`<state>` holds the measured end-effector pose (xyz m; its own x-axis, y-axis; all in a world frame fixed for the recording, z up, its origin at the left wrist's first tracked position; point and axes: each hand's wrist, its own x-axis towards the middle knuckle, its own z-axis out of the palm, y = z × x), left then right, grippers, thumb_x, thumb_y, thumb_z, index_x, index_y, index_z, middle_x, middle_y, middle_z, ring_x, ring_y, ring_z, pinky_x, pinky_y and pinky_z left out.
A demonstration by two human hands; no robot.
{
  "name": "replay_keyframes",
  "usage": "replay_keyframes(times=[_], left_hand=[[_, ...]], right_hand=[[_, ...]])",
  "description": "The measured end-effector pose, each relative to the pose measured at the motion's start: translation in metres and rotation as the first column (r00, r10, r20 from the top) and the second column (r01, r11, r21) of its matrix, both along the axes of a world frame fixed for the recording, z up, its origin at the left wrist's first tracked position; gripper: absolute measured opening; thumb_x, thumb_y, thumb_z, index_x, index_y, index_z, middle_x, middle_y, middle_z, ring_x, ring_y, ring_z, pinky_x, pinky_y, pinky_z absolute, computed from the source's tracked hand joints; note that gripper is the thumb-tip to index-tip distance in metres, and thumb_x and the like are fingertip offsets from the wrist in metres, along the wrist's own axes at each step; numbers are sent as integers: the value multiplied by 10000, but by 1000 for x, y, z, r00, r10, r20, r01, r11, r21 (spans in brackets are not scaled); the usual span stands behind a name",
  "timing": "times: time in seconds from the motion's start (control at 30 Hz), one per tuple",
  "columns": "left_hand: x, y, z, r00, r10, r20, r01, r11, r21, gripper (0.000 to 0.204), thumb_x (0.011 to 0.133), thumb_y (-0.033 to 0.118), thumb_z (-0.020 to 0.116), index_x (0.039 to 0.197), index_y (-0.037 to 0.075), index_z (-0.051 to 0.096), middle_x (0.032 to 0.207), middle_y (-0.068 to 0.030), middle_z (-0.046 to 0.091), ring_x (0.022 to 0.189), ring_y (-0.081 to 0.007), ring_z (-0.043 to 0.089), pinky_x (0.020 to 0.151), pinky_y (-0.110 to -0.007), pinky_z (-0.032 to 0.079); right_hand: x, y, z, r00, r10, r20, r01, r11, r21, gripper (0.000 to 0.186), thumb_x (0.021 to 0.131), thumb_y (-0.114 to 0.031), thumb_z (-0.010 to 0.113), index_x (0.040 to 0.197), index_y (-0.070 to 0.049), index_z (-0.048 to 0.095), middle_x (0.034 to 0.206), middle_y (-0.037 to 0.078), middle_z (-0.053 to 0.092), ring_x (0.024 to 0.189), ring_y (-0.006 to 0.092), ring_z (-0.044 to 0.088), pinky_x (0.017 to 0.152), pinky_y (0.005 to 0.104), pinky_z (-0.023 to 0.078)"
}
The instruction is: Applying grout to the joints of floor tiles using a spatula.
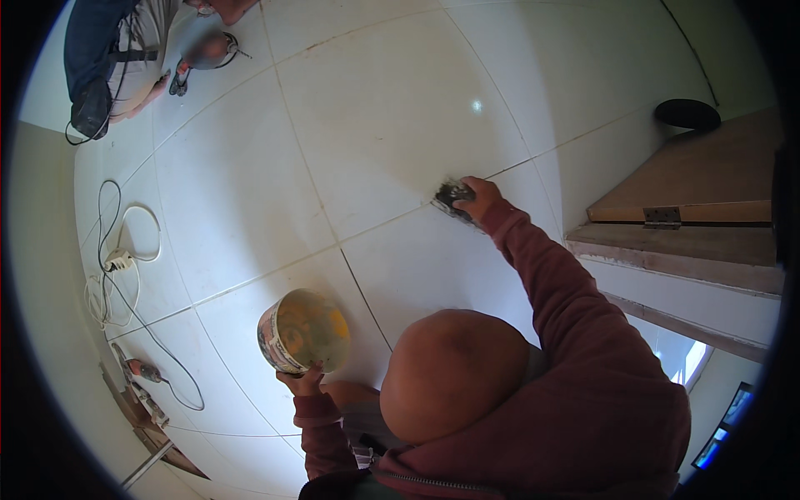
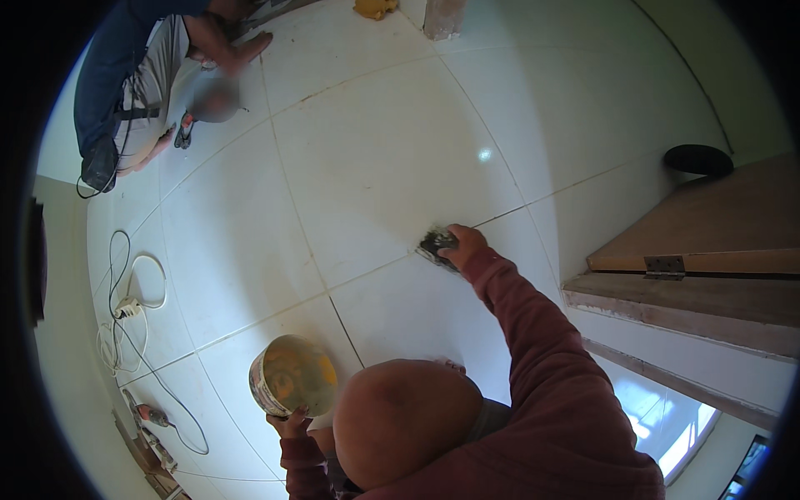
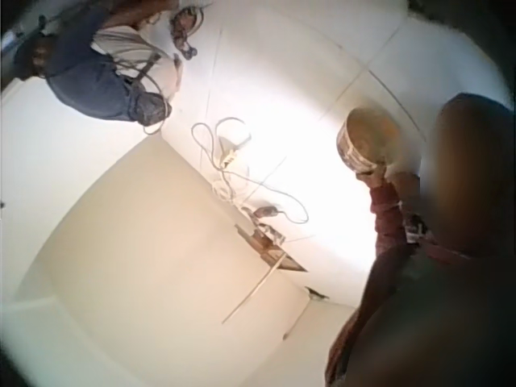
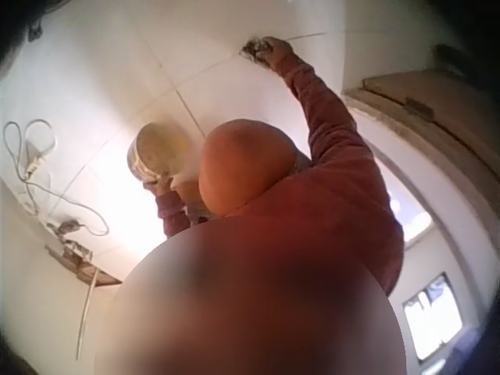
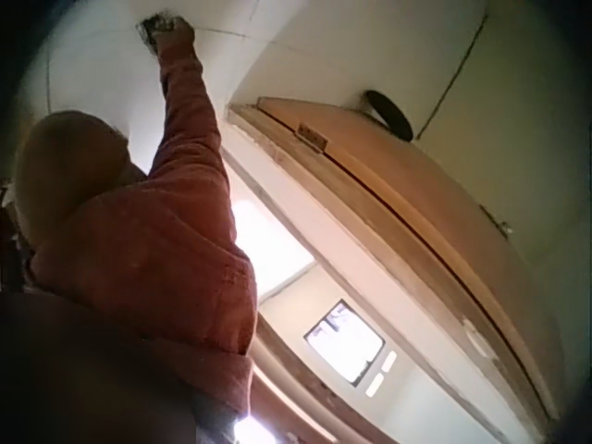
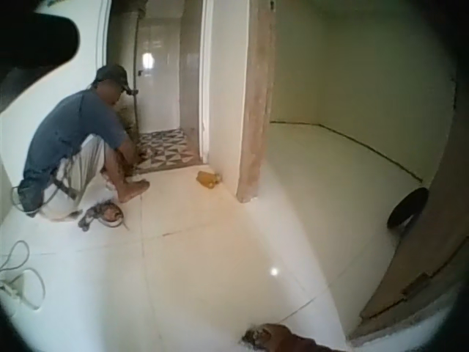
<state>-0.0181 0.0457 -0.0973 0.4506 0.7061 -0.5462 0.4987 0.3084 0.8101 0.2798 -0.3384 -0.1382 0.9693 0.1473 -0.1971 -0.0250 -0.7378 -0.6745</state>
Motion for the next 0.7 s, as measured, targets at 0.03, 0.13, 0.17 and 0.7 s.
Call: replay_keyframes(times=[0.03, 0.13, 0.17, 0.7], left_hand=[[3, -4, 4, 1000, -9, -6, 9, 1000, -9, 885, 418, 48, 732, 1134, 20, 212, 1080, -152, 384, 923, -233, 450, 731, -365, 463], [3, 2, 10, 1000, -5, 26, 6, 999, -44, 873, 427, 57, 731, 1136, 16, 222, 1078, -152, 387, 902, -236, 465, 708, -367, 471], [-9, 15, -5, 999, -51, -9, 51, 998, -23, 813, 466, 58, 702, 1112, 57, 207, 1081, -152, 362, 907, -272, 458, 658, -397, 485], [17, -6, 24, 996, -40, -81, 34, 996, -80, 757, 521, 81, 673, 1103, 113, 191, 1101, -145, 334, 931, -308, 441, 628, -433, 484]], right_hand=[[0, 20, 1, 1000, 23, 18, -23, 999, -33, 429, 563, -231, 698, 912, -36, 544, 869, 154, 574, 810, 310, 545, 716, 361, 443], [-19, 72, 2, 906, 417, -76, -419, 908, -18, 458, 551, -278, 690, 931, -64, 549, 902, 142, 569, 873, 311, 520, 785, 378, 403], [-21, 71, 9, 856, 470, -216, -481, 877, -1, 456, 549, -269, 689, 939, -78, 550, 901, 128, 571, 878, 311, 518, 784, 377, 404], [24, -27, 3, 881, 464, -93, -465, 813, -351, 452, 470, -139, 702, 901, -124, 567, 876, 57, 573, 835, 277, 505, 752, 375, 412]])
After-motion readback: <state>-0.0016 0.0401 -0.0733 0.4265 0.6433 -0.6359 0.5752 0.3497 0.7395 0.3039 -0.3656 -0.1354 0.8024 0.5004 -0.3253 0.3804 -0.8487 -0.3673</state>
